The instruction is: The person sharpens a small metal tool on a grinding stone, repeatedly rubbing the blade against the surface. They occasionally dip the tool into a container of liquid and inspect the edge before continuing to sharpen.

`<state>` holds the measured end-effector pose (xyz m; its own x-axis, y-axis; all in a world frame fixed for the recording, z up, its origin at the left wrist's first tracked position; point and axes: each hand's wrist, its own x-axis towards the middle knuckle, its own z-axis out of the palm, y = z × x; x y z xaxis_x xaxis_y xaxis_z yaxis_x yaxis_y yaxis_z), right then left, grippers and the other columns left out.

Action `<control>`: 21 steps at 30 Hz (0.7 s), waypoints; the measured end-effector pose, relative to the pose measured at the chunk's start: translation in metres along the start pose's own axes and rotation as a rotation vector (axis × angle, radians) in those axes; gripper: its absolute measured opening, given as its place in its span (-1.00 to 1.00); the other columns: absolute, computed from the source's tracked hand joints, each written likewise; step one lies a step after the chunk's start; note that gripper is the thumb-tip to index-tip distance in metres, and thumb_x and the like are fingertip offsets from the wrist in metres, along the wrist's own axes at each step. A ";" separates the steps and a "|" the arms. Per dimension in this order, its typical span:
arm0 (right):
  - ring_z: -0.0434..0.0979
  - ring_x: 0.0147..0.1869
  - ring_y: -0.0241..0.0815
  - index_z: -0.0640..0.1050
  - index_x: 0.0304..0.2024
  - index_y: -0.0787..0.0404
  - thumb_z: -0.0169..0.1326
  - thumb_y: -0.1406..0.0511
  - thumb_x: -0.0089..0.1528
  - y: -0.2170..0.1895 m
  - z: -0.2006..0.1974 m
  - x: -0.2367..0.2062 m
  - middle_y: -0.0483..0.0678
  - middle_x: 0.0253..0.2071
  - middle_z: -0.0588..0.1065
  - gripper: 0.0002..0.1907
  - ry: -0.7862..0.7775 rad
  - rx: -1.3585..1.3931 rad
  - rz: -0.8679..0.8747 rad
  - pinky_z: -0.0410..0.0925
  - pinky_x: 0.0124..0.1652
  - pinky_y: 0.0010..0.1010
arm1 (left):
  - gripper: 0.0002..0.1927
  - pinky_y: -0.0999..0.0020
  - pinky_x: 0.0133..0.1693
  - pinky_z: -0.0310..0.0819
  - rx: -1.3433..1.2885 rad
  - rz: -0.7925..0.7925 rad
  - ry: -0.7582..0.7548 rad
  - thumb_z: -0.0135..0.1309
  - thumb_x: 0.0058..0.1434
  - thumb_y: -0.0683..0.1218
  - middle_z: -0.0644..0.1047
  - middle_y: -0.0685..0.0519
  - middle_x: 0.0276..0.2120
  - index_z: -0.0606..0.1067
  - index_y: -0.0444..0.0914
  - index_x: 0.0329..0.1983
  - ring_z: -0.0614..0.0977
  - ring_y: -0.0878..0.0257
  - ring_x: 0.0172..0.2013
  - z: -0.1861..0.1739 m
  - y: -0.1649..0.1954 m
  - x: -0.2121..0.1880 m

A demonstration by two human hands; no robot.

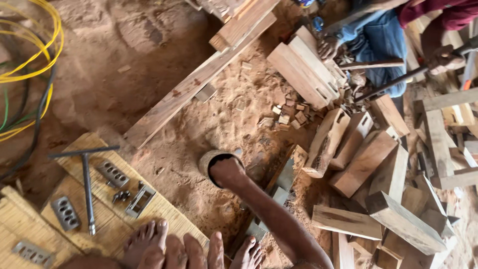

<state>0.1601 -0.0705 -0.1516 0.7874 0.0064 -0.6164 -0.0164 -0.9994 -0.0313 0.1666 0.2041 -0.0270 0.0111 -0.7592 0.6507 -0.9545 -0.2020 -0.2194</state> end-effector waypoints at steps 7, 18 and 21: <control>0.65 -0.17 -0.01 0.53 0.04 0.44 0.10 0.41 0.31 -0.010 -0.013 0.002 0.22 -0.08 0.59 -0.73 -0.203 0.051 0.076 0.52 -0.18 -0.20 | -0.63 0.02 -0.38 0.57 -0.089 -0.064 -0.062 -0.11 0.43 0.16 0.45 -0.05 -0.30 0.46 -0.03 0.19 0.57 -0.10 -0.40 -0.002 0.006 -0.011; 0.57 0.08 0.10 0.48 0.22 0.23 0.17 0.26 0.23 -0.003 -0.014 -0.016 0.18 0.15 0.51 -0.50 -0.035 0.281 0.136 0.44 -0.02 -0.06 | -0.67 0.17 -0.44 0.57 -0.114 0.116 -0.041 0.00 0.30 0.02 0.54 -0.09 -0.37 0.56 -0.23 0.01 0.66 -0.02 -0.38 -0.025 -0.039 0.033; 0.61 0.04 0.07 0.49 0.21 0.20 0.18 0.27 0.21 0.001 -0.005 -0.038 0.13 0.15 0.53 -0.50 0.257 0.442 0.128 0.48 -0.08 -0.12 | -0.68 0.21 -0.45 0.57 -0.137 0.186 -0.086 0.03 0.26 -0.02 0.57 -0.10 -0.39 0.59 -0.28 -0.04 0.68 0.00 -0.37 -0.051 -0.037 0.040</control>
<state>0.1338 -0.0722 -0.1242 0.8870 -0.1793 -0.4256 -0.3373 -0.8811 -0.3316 0.1867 0.2130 0.0445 -0.1490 -0.8263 0.5431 -0.9738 0.0273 -0.2257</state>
